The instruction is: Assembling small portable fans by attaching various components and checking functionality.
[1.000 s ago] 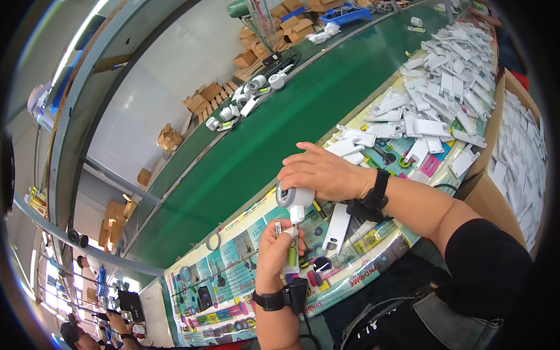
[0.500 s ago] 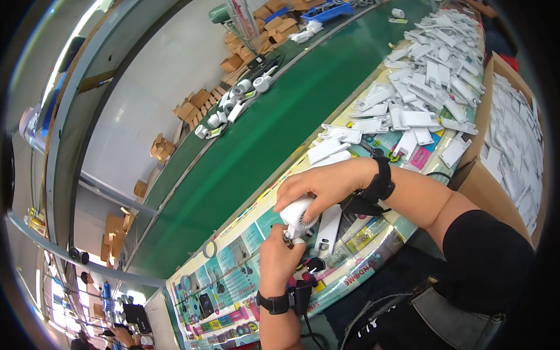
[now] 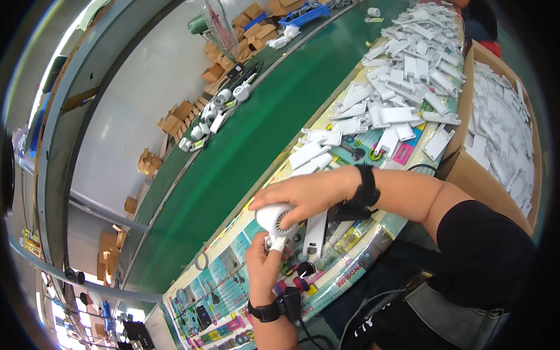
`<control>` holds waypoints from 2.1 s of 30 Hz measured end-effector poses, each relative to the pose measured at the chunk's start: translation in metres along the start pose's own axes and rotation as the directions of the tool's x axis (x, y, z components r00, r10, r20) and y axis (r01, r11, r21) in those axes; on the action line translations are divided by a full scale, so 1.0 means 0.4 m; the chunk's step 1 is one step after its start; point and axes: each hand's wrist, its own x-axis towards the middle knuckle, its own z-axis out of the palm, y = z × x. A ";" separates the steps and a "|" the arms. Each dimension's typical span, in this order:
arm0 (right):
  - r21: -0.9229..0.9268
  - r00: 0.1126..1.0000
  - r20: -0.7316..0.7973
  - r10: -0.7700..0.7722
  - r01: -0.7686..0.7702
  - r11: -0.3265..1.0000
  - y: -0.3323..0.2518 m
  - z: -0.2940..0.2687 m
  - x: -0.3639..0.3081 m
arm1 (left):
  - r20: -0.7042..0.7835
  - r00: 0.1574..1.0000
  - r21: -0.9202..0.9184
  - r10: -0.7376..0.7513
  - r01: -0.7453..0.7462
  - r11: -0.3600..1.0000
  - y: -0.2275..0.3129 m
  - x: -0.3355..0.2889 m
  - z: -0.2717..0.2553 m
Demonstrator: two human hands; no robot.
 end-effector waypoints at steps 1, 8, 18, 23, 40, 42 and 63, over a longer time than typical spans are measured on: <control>-0.120 0.994 -0.051 -0.097 0.090 0.989 0.005 0.008 -0.009 | 0.015 0.999 -0.079 -0.037 0.038 0.996 -0.004 0.002 -0.001; 0.318 0.878 -0.345 0.333 -0.224 0.921 0.009 0.061 -0.055 | -0.021 0.998 -0.520 -0.059 0.039 0.853 0.011 -0.001 -0.018; -0.503 0.955 0.116 0.271 -0.179 0.846 0.053 0.033 -0.078 | -0.499 0.826 -0.733 -0.262 -0.240 0.637 -0.046 0.027 -0.121; 0.711 0.756 0.088 0.648 -0.504 0.491 0.065 0.003 -0.077 | -0.500 0.817 -0.748 -0.286 -0.241 0.619 -0.043 0.020 -0.123; 0.768 0.795 0.124 0.594 -0.456 0.450 0.055 0.010 -0.068 | -0.477 0.839 -0.766 -0.261 -0.251 0.592 -0.050 0.023 -0.118; 0.744 0.780 0.143 0.609 -0.491 0.454 0.059 0.019 -0.060 | -0.489 0.833 -0.769 -0.259 -0.271 0.580 -0.043 0.019 -0.119; 0.760 0.790 0.378 0.483 -0.563 0.325 0.072 0.062 0.075 | -0.547 0.833 -0.750 -0.078 -0.447 0.487 -0.022 -0.017 -0.146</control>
